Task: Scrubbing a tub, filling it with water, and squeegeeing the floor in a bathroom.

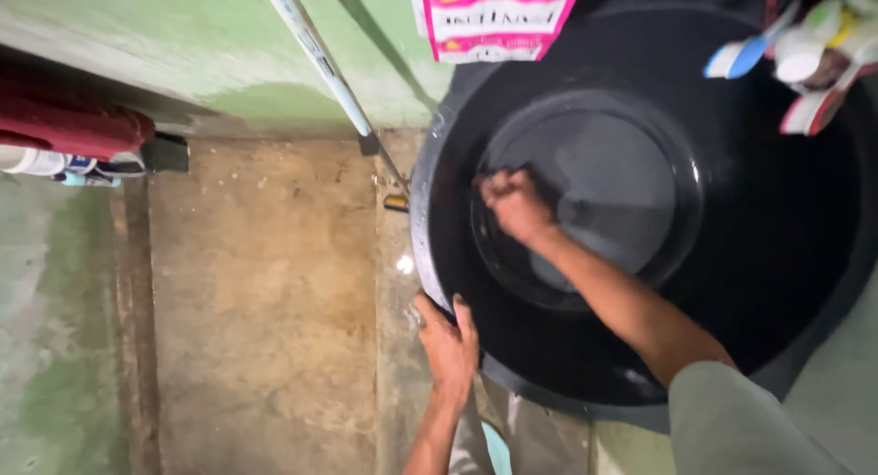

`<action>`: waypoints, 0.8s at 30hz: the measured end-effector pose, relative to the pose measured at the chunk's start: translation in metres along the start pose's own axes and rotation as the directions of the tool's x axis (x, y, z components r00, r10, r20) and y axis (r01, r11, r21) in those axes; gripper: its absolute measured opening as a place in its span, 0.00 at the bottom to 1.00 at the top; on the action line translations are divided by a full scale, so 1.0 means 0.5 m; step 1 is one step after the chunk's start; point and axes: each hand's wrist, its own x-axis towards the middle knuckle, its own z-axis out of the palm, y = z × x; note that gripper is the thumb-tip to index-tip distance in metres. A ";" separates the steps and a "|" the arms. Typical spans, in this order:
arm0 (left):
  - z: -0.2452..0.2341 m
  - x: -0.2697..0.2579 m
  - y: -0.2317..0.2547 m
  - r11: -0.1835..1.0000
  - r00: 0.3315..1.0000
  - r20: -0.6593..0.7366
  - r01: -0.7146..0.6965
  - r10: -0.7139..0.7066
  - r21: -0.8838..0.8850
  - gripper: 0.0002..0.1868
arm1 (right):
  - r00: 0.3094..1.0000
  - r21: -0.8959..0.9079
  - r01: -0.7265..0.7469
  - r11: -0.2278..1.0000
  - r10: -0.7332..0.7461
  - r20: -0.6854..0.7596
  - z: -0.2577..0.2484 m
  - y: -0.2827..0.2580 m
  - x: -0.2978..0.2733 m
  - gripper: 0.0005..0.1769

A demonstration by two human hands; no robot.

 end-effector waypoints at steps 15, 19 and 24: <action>-0.019 -0.021 0.031 0.997 1.000 0.001 -0.028 0.028 -0.070 0.26 | 0.887 -0.682 -0.375 0.628 0.457 -0.067 -0.369 -0.045 -0.422 0.33; 0.011 -0.028 0.009 0.997 0.997 -0.030 -0.074 0.074 0.001 0.26 | 0.873 -0.445 0.075 0.892 0.157 0.462 -0.129 -0.077 -0.451 0.33; 0.010 -0.027 -0.014 0.997 0.997 -0.028 -0.072 0.072 0.000 0.26 | 0.841 -0.416 -0.139 0.899 0.329 0.430 -0.044 -0.020 -0.215 0.20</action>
